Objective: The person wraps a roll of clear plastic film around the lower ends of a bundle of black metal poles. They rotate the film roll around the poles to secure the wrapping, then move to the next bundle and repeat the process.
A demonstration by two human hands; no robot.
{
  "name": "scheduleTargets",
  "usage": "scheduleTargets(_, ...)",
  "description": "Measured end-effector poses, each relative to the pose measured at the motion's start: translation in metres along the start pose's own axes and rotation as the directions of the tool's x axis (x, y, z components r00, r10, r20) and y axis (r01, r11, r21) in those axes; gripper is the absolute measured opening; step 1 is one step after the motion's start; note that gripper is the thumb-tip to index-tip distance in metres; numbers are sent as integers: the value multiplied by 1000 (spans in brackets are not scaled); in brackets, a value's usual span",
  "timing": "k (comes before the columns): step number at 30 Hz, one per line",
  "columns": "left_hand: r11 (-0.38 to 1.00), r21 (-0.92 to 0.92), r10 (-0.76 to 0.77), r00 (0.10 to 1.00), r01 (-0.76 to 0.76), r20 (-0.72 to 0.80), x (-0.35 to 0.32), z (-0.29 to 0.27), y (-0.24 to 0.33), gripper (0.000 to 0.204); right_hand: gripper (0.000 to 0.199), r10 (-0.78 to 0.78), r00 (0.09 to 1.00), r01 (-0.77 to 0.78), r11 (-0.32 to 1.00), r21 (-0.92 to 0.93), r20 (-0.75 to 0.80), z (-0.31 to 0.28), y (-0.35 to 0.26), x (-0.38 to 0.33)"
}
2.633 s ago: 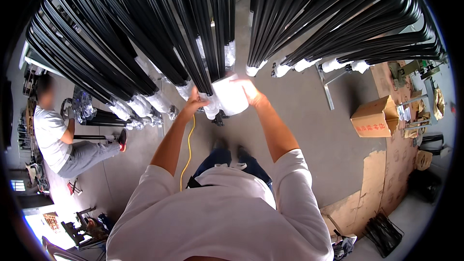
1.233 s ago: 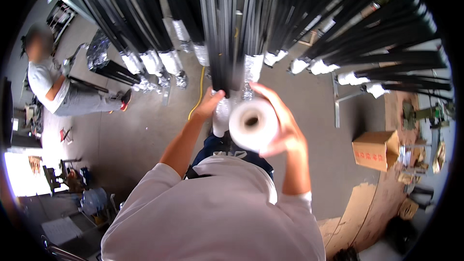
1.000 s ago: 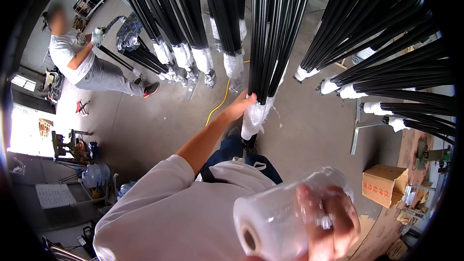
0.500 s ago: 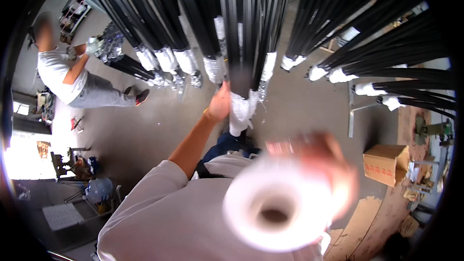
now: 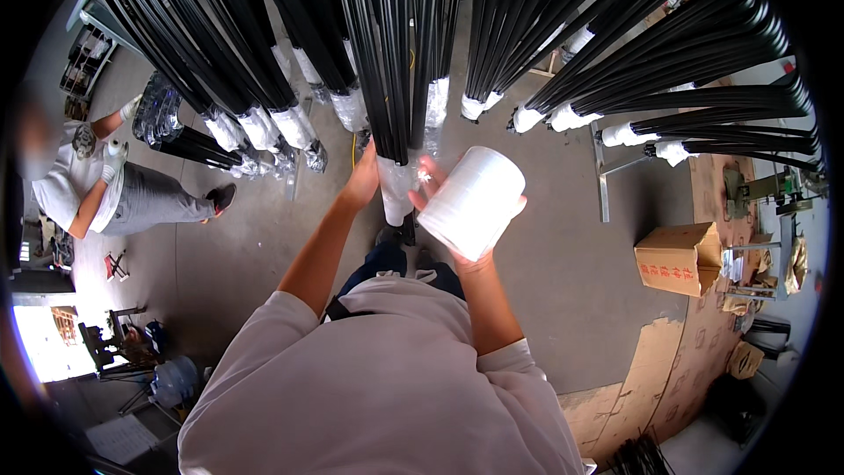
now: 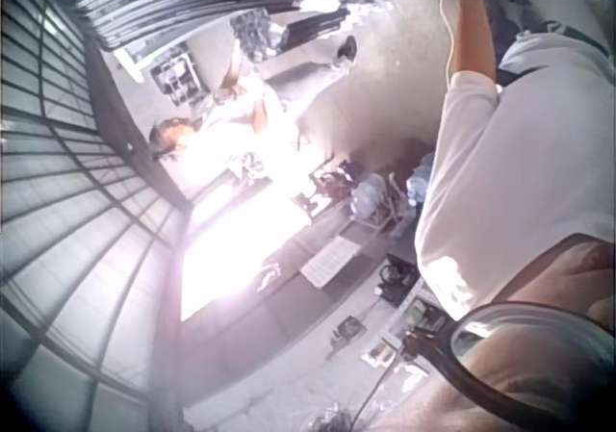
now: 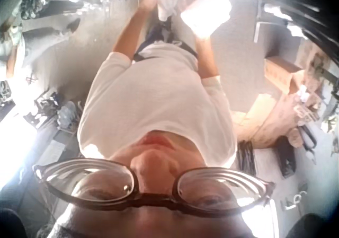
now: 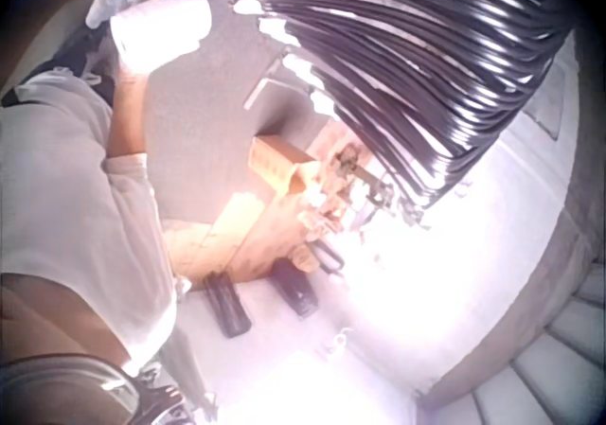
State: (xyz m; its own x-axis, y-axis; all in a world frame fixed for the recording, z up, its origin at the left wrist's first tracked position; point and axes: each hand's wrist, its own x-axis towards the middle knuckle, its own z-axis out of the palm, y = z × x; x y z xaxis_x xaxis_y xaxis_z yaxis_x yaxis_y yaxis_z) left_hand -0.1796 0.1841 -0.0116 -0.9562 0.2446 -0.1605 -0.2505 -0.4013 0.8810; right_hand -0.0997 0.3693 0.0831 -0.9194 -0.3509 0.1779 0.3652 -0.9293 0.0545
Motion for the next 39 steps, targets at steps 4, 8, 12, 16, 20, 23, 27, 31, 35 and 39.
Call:
scheduleTargets(4,993,95,-62,998,64,-22,0,-6,3,53,96,54,986,-58,998,17,155,-6,7,3)
scheduleTargets(8,979,112,-162,983,171,-90,2,-16,6,55,96,105,982,-126,983,136,155,-10,14,2)
scheduleTargets(12,962,147,-200,959,232,-202,12,-24,5,57,93,136,972,-189,938,289,193,-14,19,10)
scheduleTargets(16,957,179,-206,971,226,-125,31,-42,-4,58,96,63,997,-53,969,241,-38,-5,23,12)
scheduleTargets(20,982,72,-167,983,172,-74,38,-44,-3,52,93,15,992,18,968,252,-128,-3,25,18)
scheduleTargets(23,601,706,613,783,-374,-107,23,-23,-4,55,86,-26,996,41,983,177,-85,-12,24,22)
scheduleTargets(27,180,700,655,615,-691,439,-37,44,74,46,71,-111,974,115,993,7,-198,-21,27,23)
scheduleTargets(31,16,698,539,595,-716,597,-43,46,94,24,56,-86,905,110,993,33,-417,-23,41,21)
scheduleTargets(35,63,633,451,587,-772,672,-43,48,107,14,43,27,874,9,997,72,-485,-22,44,20)
scheduleTargets(39,507,528,561,726,-681,398,-53,59,95,6,47,-185,877,-28,902,-431,-444,-18,52,16)
